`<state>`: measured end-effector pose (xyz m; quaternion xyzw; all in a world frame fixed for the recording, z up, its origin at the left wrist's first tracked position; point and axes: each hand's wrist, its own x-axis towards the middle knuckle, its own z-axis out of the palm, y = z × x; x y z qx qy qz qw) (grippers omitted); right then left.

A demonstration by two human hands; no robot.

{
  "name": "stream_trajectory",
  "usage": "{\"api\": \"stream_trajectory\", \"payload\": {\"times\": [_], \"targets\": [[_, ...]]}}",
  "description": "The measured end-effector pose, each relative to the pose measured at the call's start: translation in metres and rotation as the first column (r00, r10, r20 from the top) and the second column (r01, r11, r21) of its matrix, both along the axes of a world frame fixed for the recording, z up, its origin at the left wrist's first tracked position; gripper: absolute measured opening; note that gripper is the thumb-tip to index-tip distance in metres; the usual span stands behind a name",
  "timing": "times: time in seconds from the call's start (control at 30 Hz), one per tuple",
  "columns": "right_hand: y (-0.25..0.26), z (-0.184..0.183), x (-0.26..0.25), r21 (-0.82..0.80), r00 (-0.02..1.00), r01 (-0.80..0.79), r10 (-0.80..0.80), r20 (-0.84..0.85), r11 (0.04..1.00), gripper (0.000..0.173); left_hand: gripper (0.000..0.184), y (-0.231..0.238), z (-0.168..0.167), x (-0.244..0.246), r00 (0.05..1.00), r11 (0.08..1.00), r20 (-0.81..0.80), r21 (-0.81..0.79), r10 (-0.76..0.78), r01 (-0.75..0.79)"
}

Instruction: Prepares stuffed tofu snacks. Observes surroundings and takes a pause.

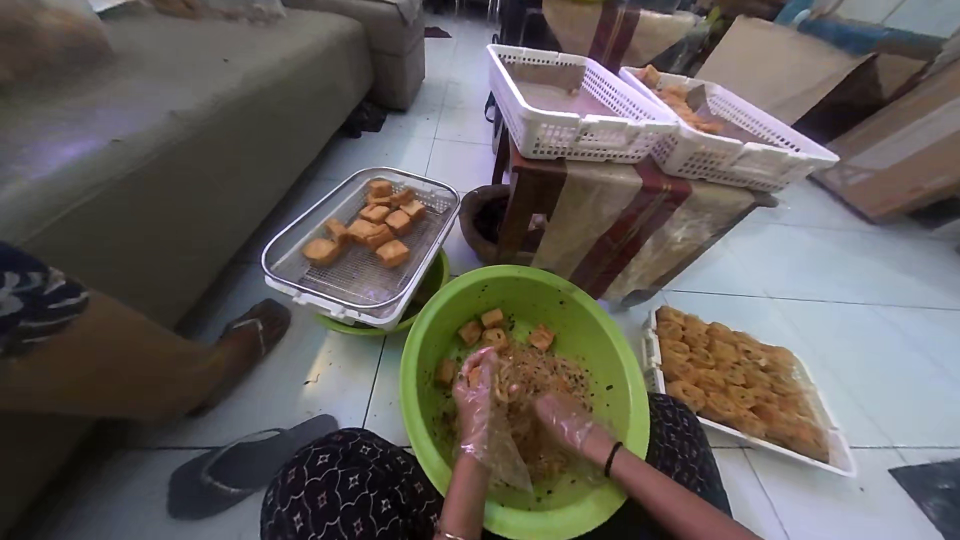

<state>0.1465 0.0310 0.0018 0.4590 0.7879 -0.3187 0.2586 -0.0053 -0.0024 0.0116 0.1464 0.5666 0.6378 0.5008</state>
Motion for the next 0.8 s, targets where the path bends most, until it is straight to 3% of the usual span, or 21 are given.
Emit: {"api": "stream_trajectory", "payload": {"times": [0.07,0.13,0.23,0.37,0.47,0.57,0.73,0.8], "targets": [[0.008,-0.002,0.010,-0.001,1.000,0.025,-0.025,-0.010,1.000,0.033,0.032,0.002,0.002,0.001,0.999,0.996,0.018,-0.079,0.032,-0.030],[0.004,-0.017,0.021,-0.037,0.996,-0.086,0.085,-0.035,0.996,0.036,0.041,0.003,0.003,0.003,0.998,0.990,0.048,-0.136,0.050,-0.043],[-0.015,0.000,0.018,-0.082,0.995,-0.092,0.094,0.024,0.992,0.031,0.044,0.003,-0.002,0.001,0.987,0.991,0.158,-0.133,0.038,-0.017],[0.002,0.021,0.026,-0.088,0.960,0.096,-0.115,-0.255,0.992,0.037,0.043,-0.001,-0.009,-0.002,0.931,1.000,0.364,0.016,0.015,-0.022],[0.006,0.059,0.019,-0.080,0.809,0.280,-0.280,-0.516,0.957,0.029,0.051,0.001,-0.007,0.001,0.977,1.000,0.214,-0.006,0.023,-0.022],[0.004,0.092,-0.001,-0.020,0.758,0.438,-0.381,-0.529,0.899,0.034,0.063,0.005,-0.007,0.004,0.996,0.991,-0.093,-0.132,0.009,-0.022],[-0.019,0.087,-0.035,0.057,0.719,0.494,-0.371,-0.587,0.867,0.051,0.059,0.000,-0.005,0.009,0.979,0.995,-0.205,-0.100,-0.015,-0.006],[-0.031,0.079,-0.042,0.183,0.732,0.525,-0.331,-0.595,0.831,0.048,0.056,-0.001,0.000,0.010,0.976,0.997,-0.218,-0.076,-0.006,-0.011]]}}
